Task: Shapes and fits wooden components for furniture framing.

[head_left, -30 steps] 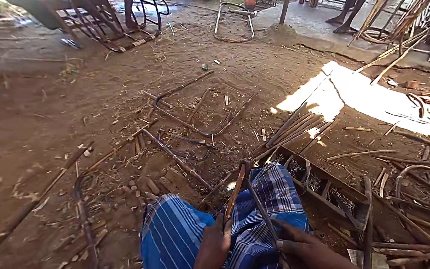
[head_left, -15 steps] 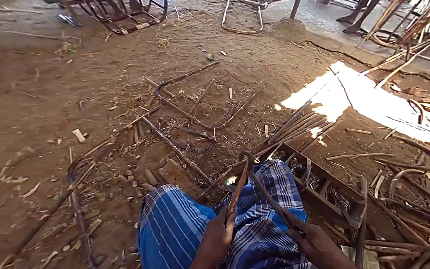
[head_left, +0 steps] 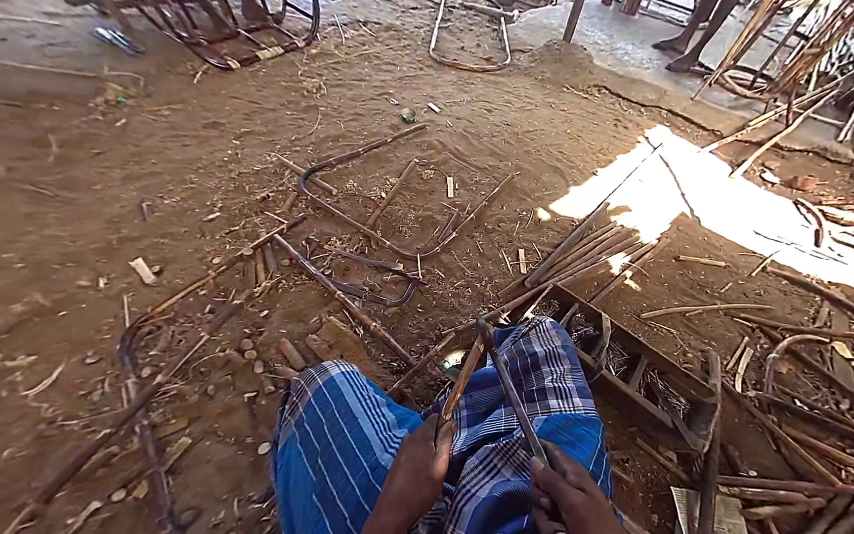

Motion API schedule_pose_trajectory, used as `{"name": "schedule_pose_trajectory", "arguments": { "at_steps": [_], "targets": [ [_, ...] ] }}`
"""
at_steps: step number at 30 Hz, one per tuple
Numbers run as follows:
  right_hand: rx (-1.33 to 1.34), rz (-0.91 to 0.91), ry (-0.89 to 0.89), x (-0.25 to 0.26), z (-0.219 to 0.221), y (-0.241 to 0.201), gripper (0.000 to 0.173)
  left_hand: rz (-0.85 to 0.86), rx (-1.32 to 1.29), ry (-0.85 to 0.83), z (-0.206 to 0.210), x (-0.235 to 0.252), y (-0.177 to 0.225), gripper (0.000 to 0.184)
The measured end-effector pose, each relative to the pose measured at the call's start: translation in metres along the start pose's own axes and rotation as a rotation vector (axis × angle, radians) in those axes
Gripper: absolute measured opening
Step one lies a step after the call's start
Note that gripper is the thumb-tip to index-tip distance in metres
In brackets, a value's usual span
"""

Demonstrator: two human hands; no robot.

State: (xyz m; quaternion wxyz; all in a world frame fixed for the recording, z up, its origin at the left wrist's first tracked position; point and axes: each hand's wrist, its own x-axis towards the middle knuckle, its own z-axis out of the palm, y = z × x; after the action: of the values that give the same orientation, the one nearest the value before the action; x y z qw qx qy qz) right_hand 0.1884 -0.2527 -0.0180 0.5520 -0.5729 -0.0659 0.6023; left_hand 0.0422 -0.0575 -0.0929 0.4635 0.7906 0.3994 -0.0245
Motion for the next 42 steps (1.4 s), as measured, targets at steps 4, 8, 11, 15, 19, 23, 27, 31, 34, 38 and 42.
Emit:
{"name": "schedule_pose_trajectory", "arguments": {
  "at_steps": [4,8,11,15,19,23,27,31,34,38,42],
  "targets": [
    [0.039,-0.043,0.115,0.001,0.041,0.015,0.042,-0.045,0.062,-0.012,-0.007,-0.001,0.012,0.049],
    [-0.119,-0.072,0.216,0.022,0.064,0.037,0.056,-0.137,0.157,-0.007,-0.016,0.001,0.031,0.048],
    [-0.215,-0.066,0.333,0.047,0.084,0.064,0.053,-0.184,0.197,-0.004,-0.008,0.007,0.033,0.048],
    [-0.184,-0.047,0.088,0.044,0.04,0.027,0.041,-0.183,0.171,-0.012,-0.025,0.009,0.025,0.049],
    [0.018,0.01,-0.517,0.063,-0.068,-0.054,0.039,-0.172,0.163,0.074,-0.06,-0.01,0.037,0.047],
    [0.095,-0.296,-0.409,0.126,-0.052,-0.081,0.035,-0.127,0.302,0.275,-0.131,-0.029,0.059,0.041],
    [0.085,-0.466,-0.195,0.243,-0.004,-0.105,0.025,-0.073,0.477,0.527,-0.222,-0.058,0.091,0.04],
    [0.081,-0.356,0.183,0.369,0.004,-0.093,0.021,-0.057,0.558,0.754,-0.286,-0.099,0.139,0.046],
    [-0.56,-0.1,0.31,0.382,-0.003,-0.063,0.057,-0.057,0.753,0.843,-0.313,-0.126,0.162,0.055],
    [-0.878,0.009,0.244,0.354,0.019,-0.029,0.075,0.022,1.006,0.824,-0.345,-0.145,0.16,0.061],
    [-1.059,-0.004,0.141,0.358,0.033,-0.01,0.069,-0.01,1.188,0.785,-0.371,-0.156,0.131,0.065]
  ]
}}
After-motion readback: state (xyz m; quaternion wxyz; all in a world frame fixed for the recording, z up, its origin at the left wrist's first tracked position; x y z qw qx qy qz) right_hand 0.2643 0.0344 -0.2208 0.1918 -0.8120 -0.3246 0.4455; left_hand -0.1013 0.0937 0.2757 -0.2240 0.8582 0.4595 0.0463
